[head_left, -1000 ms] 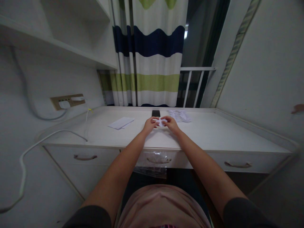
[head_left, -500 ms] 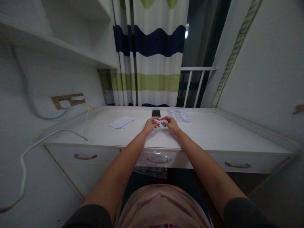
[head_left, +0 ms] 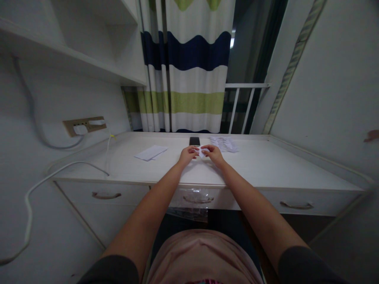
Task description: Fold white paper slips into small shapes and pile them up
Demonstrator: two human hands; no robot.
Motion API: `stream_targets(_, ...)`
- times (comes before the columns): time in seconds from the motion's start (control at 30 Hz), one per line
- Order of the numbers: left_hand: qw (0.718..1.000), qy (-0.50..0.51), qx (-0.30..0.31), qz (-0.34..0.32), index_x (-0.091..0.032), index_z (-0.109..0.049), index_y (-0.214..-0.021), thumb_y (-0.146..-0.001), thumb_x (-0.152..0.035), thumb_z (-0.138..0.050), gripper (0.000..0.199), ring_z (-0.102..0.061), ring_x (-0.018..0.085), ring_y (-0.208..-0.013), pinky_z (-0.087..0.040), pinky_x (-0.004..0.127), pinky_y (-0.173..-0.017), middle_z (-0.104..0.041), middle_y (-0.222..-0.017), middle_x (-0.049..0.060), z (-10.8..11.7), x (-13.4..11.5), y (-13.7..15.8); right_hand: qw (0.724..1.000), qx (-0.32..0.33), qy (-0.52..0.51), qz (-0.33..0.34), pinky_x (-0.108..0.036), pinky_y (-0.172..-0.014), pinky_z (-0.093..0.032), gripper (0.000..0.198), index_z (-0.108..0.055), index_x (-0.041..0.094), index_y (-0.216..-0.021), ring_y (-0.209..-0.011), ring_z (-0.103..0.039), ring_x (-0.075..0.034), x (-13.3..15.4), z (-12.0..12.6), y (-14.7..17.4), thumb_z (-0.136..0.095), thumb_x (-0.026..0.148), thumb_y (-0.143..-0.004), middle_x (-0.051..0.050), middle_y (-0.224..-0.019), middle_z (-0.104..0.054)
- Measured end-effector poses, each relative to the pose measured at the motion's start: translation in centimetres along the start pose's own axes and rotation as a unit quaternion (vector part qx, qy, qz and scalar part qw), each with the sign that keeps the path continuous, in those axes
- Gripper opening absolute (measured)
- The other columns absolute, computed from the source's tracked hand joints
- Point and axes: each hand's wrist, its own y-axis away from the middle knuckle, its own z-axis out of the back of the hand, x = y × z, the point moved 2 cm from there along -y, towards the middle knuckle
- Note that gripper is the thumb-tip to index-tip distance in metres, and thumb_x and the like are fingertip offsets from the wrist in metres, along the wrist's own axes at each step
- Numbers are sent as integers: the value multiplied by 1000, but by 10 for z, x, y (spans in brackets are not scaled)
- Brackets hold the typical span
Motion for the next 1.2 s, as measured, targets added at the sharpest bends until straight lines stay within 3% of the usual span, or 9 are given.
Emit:
stream_targets(0.3, 999, -9, -32, -1, -14, -63, -76, -57, -13, -64, 19, -59, 12, -64, -43, 20, -54, -63, -67, 2, 2, 1, -2, 1000, 19, 12, 2, -25, -53, -46, 31, -67, 17, -84, -64, -58, -14, -5, 0, -1, -68, 30, -56, -5, -80, -68)
stream_targets(0.6, 999, -27, -35, -1, -14, -67, -84, -58, -12, -63, 26, -60, 13, -67, -44, 22, -56, -67, -73, 4, 2, 2, -3, 1000, -2, 31, 0, -26, -59, -46, 28, -70, 15, -82, -64, -59, -15, -4, 1, -1, -68, 25, -56, -6, -77, -69)
stream_targets(1.2, 998, -7, -56, -11, -12, -70, -73, -56, -16, -68, 18, -59, 13, -66, -48, 27, -62, -69, -75, 7, 2, 5, -6, 996, -16, 79, 33, -30, -70, -46, 17, -71, 17, -75, -72, -62, -18, -7, 2, -4, -66, 26, -60, -5, -76, -70)
